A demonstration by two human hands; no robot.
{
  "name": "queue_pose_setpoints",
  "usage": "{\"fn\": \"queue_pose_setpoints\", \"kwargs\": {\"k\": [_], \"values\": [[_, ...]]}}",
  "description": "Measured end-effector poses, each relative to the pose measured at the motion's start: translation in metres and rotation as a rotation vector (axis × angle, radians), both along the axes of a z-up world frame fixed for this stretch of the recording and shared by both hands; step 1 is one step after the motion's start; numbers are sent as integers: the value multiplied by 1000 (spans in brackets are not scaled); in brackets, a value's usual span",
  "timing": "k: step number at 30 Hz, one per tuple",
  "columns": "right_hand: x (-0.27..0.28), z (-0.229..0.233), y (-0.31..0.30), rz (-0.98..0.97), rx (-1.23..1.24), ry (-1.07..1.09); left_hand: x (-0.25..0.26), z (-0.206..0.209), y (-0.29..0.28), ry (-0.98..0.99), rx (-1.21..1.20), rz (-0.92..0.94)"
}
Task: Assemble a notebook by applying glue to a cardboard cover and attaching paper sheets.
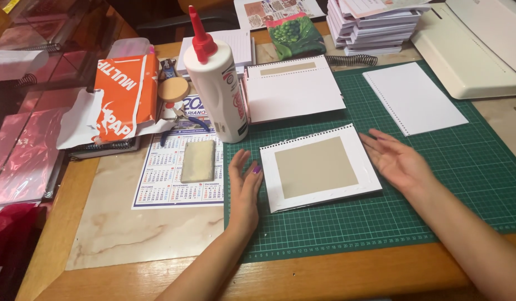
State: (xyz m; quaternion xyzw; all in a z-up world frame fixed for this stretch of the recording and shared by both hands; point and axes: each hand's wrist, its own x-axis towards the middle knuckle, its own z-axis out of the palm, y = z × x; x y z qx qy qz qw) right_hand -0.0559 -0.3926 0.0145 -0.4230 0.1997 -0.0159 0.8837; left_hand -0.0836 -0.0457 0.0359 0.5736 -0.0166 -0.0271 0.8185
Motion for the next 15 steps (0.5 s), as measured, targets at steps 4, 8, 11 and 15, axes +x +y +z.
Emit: {"fn": "queue_pose_setpoints", "kwargs": {"k": [4,8,11,15], "values": [[15,-39,-23,151,-95,-19,-1,1,1,-74,25,-48],[9,-23,-11,180,-119,-3,-1,2,1,-69,24,-52],[6,-13,-4,202,-160,32,-1,2,2,-66,23,-52],[7,-15,-5,192,-188,2,1,1,3,-38,-14,-46]]}}
